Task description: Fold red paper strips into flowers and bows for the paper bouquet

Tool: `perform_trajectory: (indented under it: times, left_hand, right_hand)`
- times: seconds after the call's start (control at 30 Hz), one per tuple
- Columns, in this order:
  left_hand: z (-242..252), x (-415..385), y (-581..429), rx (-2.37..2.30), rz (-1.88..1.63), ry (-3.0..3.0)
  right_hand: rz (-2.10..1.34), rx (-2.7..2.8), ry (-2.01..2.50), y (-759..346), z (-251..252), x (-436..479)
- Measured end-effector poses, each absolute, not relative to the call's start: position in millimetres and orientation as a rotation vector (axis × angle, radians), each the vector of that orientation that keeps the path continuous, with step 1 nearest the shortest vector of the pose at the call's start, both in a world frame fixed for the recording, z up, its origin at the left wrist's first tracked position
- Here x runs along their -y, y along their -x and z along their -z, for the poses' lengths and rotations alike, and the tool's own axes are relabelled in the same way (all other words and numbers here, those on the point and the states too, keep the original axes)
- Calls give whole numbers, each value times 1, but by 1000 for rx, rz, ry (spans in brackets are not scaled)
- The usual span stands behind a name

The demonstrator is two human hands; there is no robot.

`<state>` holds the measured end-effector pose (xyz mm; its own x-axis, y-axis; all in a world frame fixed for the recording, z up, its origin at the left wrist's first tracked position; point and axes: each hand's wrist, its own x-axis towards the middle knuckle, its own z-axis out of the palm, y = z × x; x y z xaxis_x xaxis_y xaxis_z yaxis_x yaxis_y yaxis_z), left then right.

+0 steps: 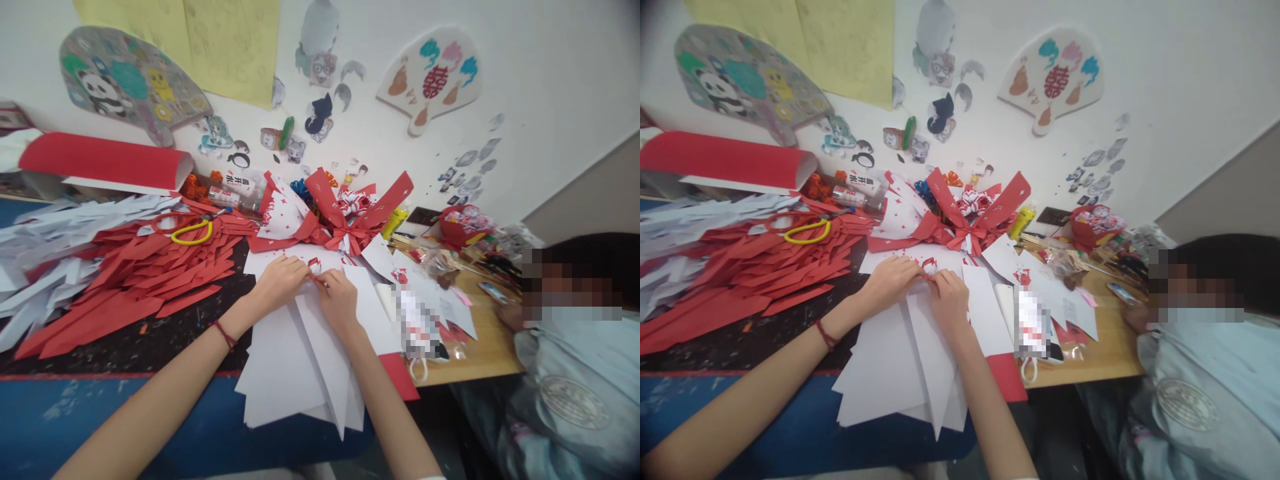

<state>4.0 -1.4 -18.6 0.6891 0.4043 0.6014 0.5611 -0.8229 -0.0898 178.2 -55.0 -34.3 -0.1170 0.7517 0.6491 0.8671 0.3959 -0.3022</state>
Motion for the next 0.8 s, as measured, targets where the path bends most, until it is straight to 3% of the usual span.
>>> perform_trajectory:
  times: [0.37, 0.8]
  left_hand:
    - [10, 4, -4, 576, 581, 2634]
    - [2, 10, -3, 750, 784, 2751]
  right_hand:
    - [243, 2005, 1388, -178, 31, 56]
    - [131, 1932, 1328, -179, 27, 57]
